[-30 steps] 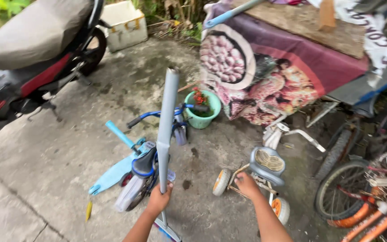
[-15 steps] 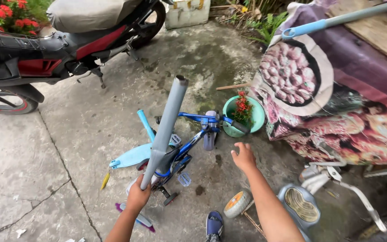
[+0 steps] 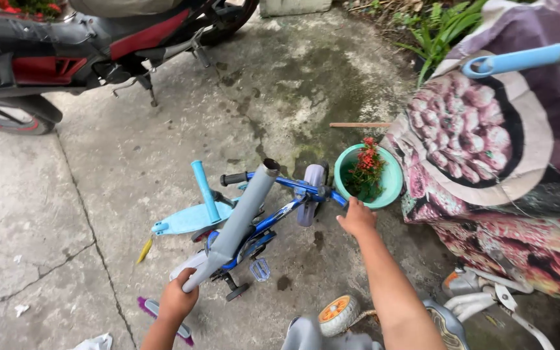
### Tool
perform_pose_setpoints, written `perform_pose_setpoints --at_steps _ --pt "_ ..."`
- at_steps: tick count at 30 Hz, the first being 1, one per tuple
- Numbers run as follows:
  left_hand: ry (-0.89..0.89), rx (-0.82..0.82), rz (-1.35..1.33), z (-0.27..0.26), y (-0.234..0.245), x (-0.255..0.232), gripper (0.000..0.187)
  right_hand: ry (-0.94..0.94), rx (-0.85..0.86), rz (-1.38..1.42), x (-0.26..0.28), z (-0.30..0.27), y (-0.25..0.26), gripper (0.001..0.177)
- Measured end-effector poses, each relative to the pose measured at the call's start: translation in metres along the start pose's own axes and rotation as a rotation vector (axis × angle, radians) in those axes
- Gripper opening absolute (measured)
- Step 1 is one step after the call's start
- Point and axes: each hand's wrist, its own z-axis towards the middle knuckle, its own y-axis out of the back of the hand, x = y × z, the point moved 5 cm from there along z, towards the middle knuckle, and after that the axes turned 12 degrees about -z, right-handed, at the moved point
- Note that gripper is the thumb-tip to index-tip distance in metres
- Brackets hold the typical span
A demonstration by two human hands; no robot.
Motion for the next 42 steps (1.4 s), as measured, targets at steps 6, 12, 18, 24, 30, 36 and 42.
perform_pose_setpoints --at_steps 6,12,18,24,30,36,42 --pt "0.062 0.044 0.024 -0.009 -0.001 0.027 0.036 0.095 0.116 0.187 -0.021 0.006 -0.068 0.062" --pt "0.083 0.027 -0.030 -0.017 0.015 0.040 0.036 0.039 0.128 0.609 -0.016 -0.003 -0.082 0.056" --pt "0.079 0.035 -0.060 -0.029 0.022 0.064 0.038 0.031 0.170 0.680 0.002 -0.022 -0.098 0.067" --pt "0.139 0.012 -0.044 -0.041 0.035 0.083 0.037 -0.122 0.135 0.589 0.022 -0.108 -0.097 0.061" --pt "0.111 -0.006 -0.148 -0.048 0.052 0.100 0.030 -0.287 0.127 0.766 0.065 -0.184 -0.149 0.054" --pt "0.105 0.047 -0.175 -0.044 0.070 0.093 0.024 -0.432 -0.134 0.697 0.105 -0.220 -0.230 0.056" --pt "0.135 0.108 -0.052 -0.020 0.080 0.107 0.025 -0.683 -0.258 1.030 0.171 -0.261 -0.262 0.048"
